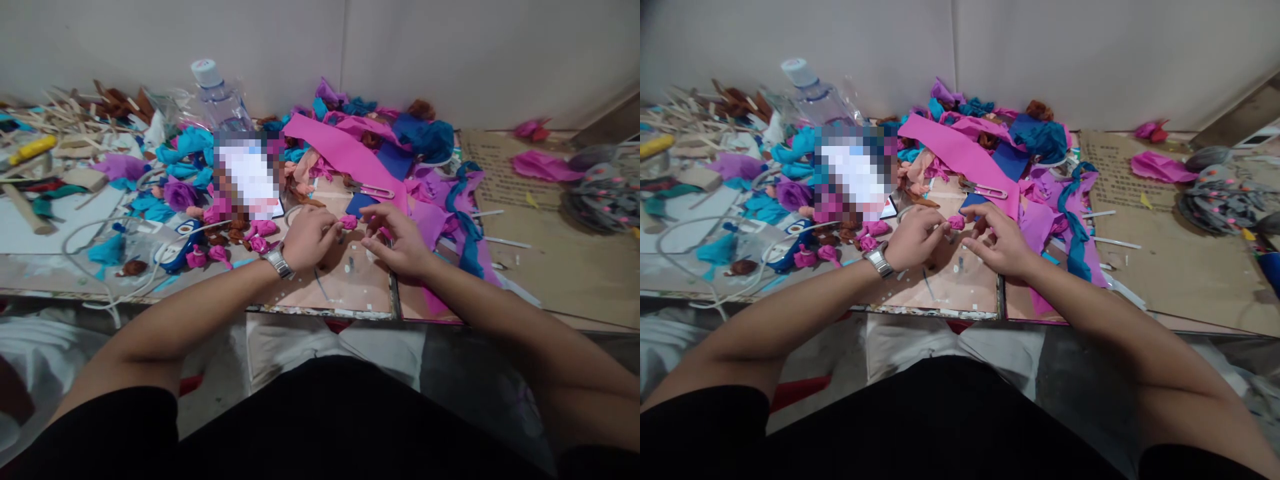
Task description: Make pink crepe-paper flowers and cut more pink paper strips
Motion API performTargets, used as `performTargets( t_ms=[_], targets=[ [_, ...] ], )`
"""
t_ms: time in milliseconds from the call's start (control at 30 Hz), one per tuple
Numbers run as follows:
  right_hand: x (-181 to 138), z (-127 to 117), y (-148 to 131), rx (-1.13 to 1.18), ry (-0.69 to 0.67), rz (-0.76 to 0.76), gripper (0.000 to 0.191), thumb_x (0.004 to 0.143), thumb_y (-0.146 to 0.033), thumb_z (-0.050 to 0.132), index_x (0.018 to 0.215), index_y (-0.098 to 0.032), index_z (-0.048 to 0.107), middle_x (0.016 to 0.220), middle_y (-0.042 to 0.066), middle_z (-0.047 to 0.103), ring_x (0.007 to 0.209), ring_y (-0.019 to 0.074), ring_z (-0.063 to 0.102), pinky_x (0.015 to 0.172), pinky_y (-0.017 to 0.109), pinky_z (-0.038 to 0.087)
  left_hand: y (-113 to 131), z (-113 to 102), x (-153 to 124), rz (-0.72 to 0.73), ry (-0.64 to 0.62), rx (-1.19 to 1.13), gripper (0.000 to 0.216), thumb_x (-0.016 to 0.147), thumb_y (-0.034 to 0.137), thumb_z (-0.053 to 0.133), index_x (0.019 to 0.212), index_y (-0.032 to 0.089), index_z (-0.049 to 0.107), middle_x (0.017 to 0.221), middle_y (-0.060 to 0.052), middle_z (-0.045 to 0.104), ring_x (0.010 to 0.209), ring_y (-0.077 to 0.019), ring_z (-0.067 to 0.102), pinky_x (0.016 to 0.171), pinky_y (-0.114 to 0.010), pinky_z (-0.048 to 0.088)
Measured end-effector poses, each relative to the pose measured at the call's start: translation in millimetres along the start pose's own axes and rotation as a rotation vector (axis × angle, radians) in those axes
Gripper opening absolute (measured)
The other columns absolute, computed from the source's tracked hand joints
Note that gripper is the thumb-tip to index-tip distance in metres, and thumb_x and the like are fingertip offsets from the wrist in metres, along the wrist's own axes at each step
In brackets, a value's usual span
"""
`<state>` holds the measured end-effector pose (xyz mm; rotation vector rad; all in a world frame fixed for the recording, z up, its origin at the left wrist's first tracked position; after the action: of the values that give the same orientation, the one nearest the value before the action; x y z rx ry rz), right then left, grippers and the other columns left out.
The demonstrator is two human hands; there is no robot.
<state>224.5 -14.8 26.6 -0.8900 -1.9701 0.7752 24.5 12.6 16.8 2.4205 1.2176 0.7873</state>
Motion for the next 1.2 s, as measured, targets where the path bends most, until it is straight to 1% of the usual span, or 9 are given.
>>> performTargets(
  t_ms=[167,333,467,600,700,900,1000,1067,1200],
  targets=[
    [0.3,1.3,-1.0,-0.028,-0.012,-0.008,0.043,0.098,-0.038,0.072,0.138,-0.028,0.060,0.115,0.007,0.063,0.087,0.0181,0.068,0.063,0.028,0.053,4.1,4.8,0.1,0.025,-0.044,-0.037,0.040,0.108,0.043,0.047,0.085,0.019,0.070,0.085,-0.008,0.071,0.085,-0.0232,0.060,0.083,-0.039,0.043],
    [1.2,-4.2,2.2,-0.034,0.060,-0.042,0.037,0.099,-0.037,0.069,0.135,-0.028,0.062,0.114,0.007,0.066,0.091,0.0199,0.067,0.078,0.035,0.056,13.3,5.6,-1.9,0.022,-0.068,-0.407,0.046,0.108,0.052,0.046,0.090,0.018,0.070,0.085,-0.005,0.071,0.078,-0.0174,0.063,0.075,-0.031,0.047],
    [3.4,-8.9,9.6,-0.075,0.108,-0.033,0.027,0.103,-0.033,0.062,0.128,-0.026,0.065,0.116,0.008,0.070,0.096,0.0224,0.068,0.084,0.038,0.057,7.8,-2.6,-0.8,-0.049,0.105,-0.603,0.051,0.107,0.060,0.048,0.088,0.018,0.070,0.085,-0.005,0.073,0.081,-0.0162,0.066,0.080,-0.030,0.051],
    [4.7,7.6,4.0,-0.151,-0.147,-0.180,0.023,0.101,-0.028,0.064,0.122,-0.026,0.071,0.118,0.010,0.074,0.113,0.0276,0.069,0.098,0.048,0.056,-11.2,-4.7,0.8,-0.180,0.285,-0.717,0.051,0.103,0.066,0.053,0.090,0.019,0.070,0.090,-0.005,0.073,0.085,-0.0158,0.067,0.080,-0.029,0.052],
    [2.2,22.9,-1.5,-0.144,-0.351,-0.260,0.031,0.101,-0.027,0.065,0.131,-0.029,0.073,0.124,0.010,0.078,0.119,0.0293,0.069,0.105,0.053,0.055,-16.5,-1.7,1.8,-0.196,0.293,-0.732,0.052,0.101,0.067,0.055,0.089,0.019,0.070,0.090,-0.005,0.073,0.084,-0.0152,0.066,0.080,-0.029,0.052],
    [3.1,26.0,0.0,-0.181,-0.397,-0.270,0.019,0.101,-0.029,0.065,0.110,-0.025,0.081,0.104,0.012,0.077,0.102,0.0287,0.071,0.094,0.049,0.059,-15.4,-7.2,-0.3,-0.198,0.372,-0.651,0.056,0.102,0.069,0.052,0.085,0.019,0.071,0.085,-0.005,0.071,0.081,-0.0157,0.063,0.080,-0.030,0.050],
    [4.3,22.6,2.8,-0.191,-0.380,-0.243,0.018,0.102,-0.026,0.062,0.100,-0.025,0.079,0.105,0.011,0.076,0.105,0.0281,0.071,0.095,0.047,0.057,-17.7,-9.0,-0.3,-0.208,0.407,-0.638,0.056,0.101,0.069,0.052,0.084,0.019,0.071,0.085,-0.005,0.071,0.083,-0.0160,0.063,0.083,-0.031,0.050],
    [5.0,19.2,5.6,-0.197,-0.334,-0.174,0.016,0.103,-0.025,0.058,0.102,-0.024,0.074,0.107,0.010,0.076,0.104,0.0268,0.070,0.092,0.044,0.056,-19.9,-7.9,-0.1,-0.225,0.414,-0.652,0.056,0.101,0.069,0.053,0.084,0.019,0.070,0.085,-0.005,0.071,0.083,-0.0160,0.064,0.083,-0.031,0.051],
    [4.7,7.6,11.8,-0.151,-0.152,0.017,0.018,0.106,-0.037,0.055,0.102,-0.022,0.064,0.086,0.003,0.068,0.075,0.0193,0.062,0.068,0.032,0.047,-22.0,-2.2,-0.1,-0.258,0.388,-0.746,0.052,0.102,0.066,0.055,0.086,0.019,0.070,0.086,-0.004,0.071,0.081,-0.0146,0.064,0.080,-0.029,0.052]
  ],
)
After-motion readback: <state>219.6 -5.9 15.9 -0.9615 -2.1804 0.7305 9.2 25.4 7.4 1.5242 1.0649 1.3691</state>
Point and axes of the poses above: each hand's wrist, its own x-axis towards the middle knuckle, its own z-axis out of the palm, y = z × x, the point moved 5 cm from there along x, towards the middle knuckle
